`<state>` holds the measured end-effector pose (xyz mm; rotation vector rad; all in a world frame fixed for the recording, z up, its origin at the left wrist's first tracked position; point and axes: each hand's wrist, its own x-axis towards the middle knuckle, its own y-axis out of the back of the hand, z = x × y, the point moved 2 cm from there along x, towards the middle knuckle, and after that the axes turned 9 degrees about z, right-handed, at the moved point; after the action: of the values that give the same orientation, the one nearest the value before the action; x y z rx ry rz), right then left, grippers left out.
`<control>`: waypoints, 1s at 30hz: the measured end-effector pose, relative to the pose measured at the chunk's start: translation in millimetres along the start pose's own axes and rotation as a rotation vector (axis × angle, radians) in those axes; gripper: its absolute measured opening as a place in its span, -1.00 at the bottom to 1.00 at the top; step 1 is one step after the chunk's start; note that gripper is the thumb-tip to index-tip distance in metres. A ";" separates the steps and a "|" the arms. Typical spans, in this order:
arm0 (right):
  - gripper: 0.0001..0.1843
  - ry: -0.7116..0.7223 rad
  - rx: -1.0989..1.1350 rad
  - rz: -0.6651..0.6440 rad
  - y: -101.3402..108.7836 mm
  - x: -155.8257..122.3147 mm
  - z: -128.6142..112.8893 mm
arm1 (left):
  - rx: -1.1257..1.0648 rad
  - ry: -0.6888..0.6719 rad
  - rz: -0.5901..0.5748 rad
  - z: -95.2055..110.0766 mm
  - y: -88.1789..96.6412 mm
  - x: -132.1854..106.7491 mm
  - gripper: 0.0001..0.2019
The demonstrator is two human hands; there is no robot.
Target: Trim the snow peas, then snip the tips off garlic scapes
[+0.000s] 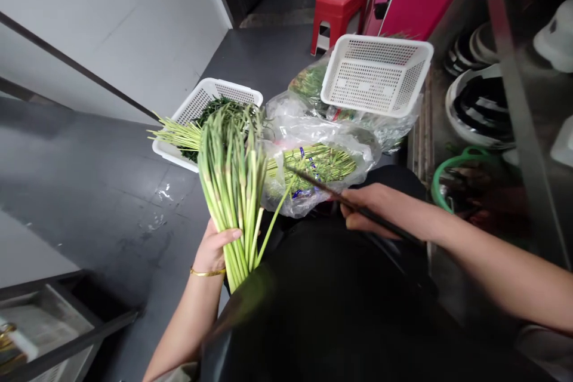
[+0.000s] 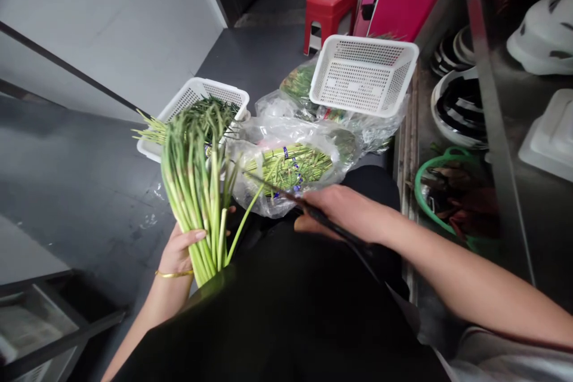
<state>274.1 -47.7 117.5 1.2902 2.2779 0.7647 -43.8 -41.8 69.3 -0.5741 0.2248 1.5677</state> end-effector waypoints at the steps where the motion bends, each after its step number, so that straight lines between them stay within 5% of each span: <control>1: -0.60 0.025 -0.014 -0.046 -4.9 2.2 -6.9 | 0.005 -0.001 0.018 -1.0 -1.8 1.6 -0.60; 9: -0.57 -0.073 -0.293 -0.215 -46.3 32.7 -5.9 | 0.080 -0.019 0.064 -7.1 -3.0 8.3 -0.68; 23: -0.48 -0.125 -0.345 -0.224 -45.2 42.5 -11.9 | 0.073 -0.043 0.050 -10.6 1.1 10.8 -0.68; 30: -0.51 -0.159 -0.411 -0.219 -49.0 20.3 1.3 | 0.051 -0.056 0.116 -10.3 2.9 12.0 -0.68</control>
<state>233.5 -50.3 83.5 0.8653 1.9612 0.9513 -44.2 -36.4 54.2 -0.4837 0.2590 1.6835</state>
